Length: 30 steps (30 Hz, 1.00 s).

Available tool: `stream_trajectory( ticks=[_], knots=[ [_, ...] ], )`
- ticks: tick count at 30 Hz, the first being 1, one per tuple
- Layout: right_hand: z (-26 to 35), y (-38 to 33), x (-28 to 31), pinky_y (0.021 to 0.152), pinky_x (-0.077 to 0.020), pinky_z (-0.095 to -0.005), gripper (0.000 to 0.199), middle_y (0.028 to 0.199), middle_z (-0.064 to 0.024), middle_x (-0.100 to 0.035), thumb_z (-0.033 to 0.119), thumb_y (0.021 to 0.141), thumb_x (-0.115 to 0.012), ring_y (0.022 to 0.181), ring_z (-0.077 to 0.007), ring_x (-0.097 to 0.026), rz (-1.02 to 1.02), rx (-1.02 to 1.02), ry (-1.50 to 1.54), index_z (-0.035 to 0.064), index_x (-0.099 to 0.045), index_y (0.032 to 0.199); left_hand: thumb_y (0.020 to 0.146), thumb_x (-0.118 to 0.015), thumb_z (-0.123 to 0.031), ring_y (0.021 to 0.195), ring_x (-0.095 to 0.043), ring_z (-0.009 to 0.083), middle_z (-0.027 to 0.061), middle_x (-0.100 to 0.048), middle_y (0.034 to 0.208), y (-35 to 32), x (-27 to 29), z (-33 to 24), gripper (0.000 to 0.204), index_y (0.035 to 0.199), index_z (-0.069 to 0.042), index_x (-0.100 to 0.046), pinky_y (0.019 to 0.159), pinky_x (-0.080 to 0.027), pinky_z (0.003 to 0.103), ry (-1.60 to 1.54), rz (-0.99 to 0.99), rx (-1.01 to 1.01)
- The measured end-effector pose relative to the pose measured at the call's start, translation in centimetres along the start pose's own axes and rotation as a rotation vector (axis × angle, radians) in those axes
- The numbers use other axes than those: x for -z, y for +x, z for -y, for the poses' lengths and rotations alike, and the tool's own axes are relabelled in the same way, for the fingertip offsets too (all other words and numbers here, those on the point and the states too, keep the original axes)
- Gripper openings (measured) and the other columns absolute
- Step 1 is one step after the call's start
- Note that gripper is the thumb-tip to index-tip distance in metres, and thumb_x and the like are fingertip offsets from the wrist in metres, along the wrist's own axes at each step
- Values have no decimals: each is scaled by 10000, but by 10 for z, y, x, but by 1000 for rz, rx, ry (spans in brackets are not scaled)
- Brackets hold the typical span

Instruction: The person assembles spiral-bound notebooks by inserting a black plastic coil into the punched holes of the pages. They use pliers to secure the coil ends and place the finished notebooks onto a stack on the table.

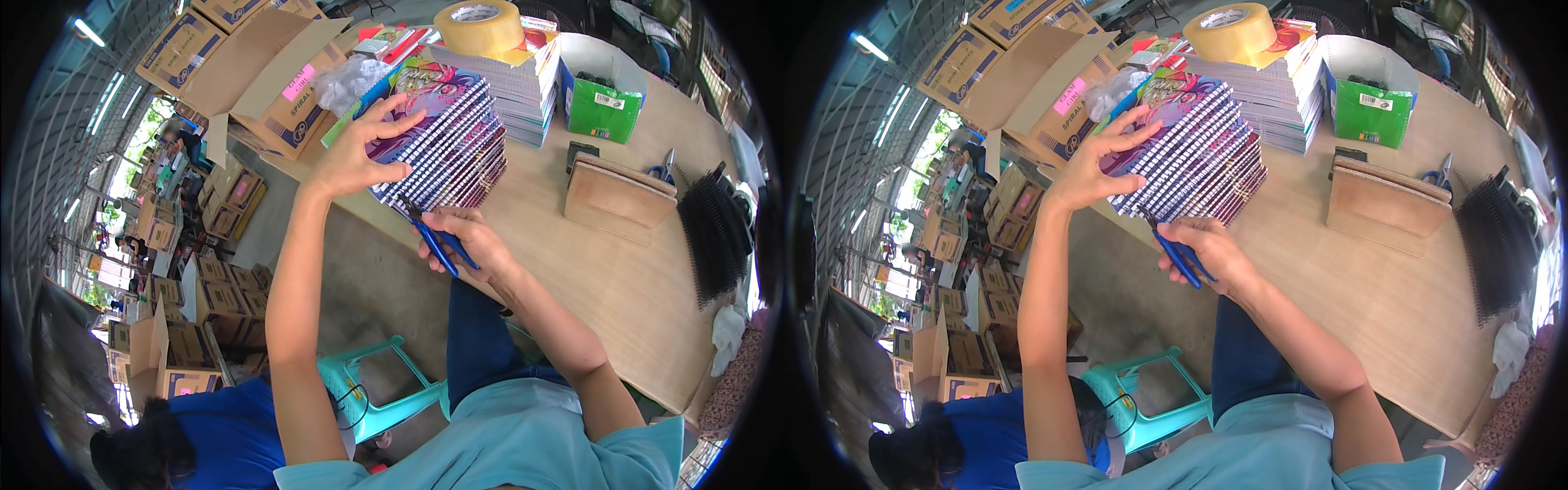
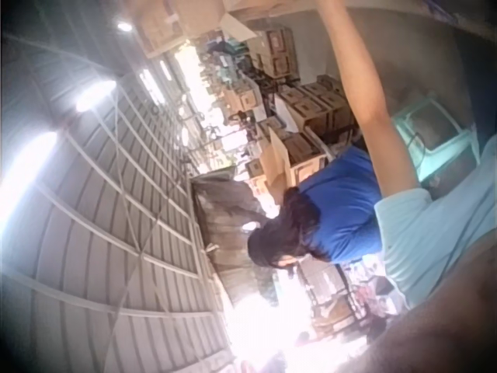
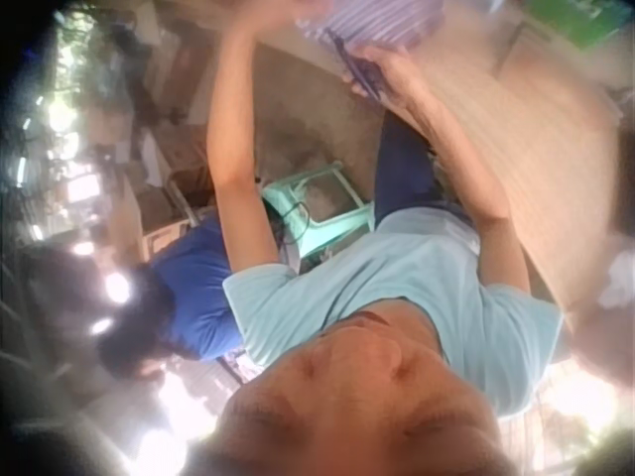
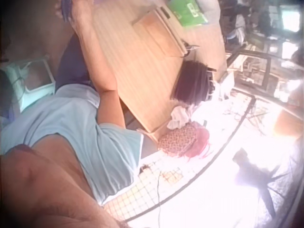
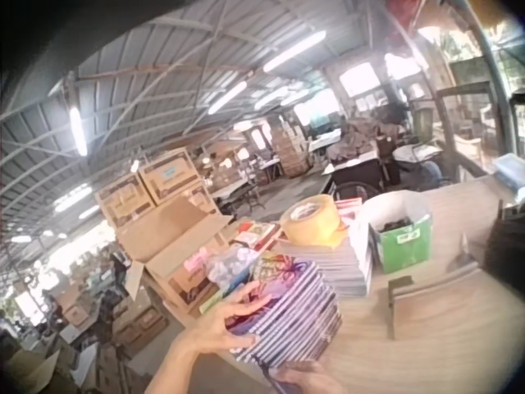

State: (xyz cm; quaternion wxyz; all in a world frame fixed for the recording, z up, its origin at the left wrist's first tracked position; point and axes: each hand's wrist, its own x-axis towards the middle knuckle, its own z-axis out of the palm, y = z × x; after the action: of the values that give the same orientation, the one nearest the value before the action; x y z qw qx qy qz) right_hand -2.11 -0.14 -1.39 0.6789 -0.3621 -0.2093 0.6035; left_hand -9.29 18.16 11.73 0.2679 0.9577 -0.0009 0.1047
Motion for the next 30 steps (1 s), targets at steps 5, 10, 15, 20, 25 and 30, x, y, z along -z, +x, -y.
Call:
stream_trajectory(
  ticks=[5,10,15,20,25,30],
  knots=[
    [-22,-9,-6,650,-496,-423,352,900,-168,-633,294,795,-733,757,-319,-634,-462,963,-1127,33,-625,1005,614,-763,-180,1417,-338,286,139,-379,1521,-2,0,0,740,1335,-155,-598,1165,-235,423,-17,-6,24],
    [-29,-5,-7,619,-496,-404,322,833,-134,-633,271,811,-717,726,-283,-631,-502,935,-1258,33,-624,1007,612,-764,-184,1416,-340,287,137,-381,1520,-1,0,-3,744,1337,-156,-596,1165,-235,422,-10,-3,22],
    [-10,-3,1,636,-504,-367,298,777,-103,-667,277,895,-663,735,-173,-641,-10,-61,-30,-14,-633,951,613,-773,-198,1414,-343,290,139,-383,1518,-1,0,1,750,1341,-157,-593,1162,-240,423,-4,-6,-2],
    [-23,-12,-11,693,-506,-362,321,854,-154,-673,263,843,-704,746,-261,-652,-387,800,-914,-12,-634,991,614,-770,-191,1412,-347,292,140,-384,1518,-2,0,2,748,1340,-159,-593,1157,-249,420,5,-10,-14],
    [-26,-4,-12,687,-507,-374,351,844,-171,-663,258,828,-706,732,-292,-642,-499,1014,-1230,-11,-620,1037,615,-766,-180,1406,-357,289,136,-384,1519,-2,0,0,747,1342,-161,-592,1149,-265,411,8,-13,1],
    [-23,-7,-9,730,-514,-379,346,877,-158,-670,238,846,-703,809,-261,-653,-288,487,-839,-32,-624,1048,615,-762,-166,1401,-365,287,129,-385,1519,-1,-2,3,749,1343,-174,-591,1143,-275,406,-21,-13,-4]
  ],
)
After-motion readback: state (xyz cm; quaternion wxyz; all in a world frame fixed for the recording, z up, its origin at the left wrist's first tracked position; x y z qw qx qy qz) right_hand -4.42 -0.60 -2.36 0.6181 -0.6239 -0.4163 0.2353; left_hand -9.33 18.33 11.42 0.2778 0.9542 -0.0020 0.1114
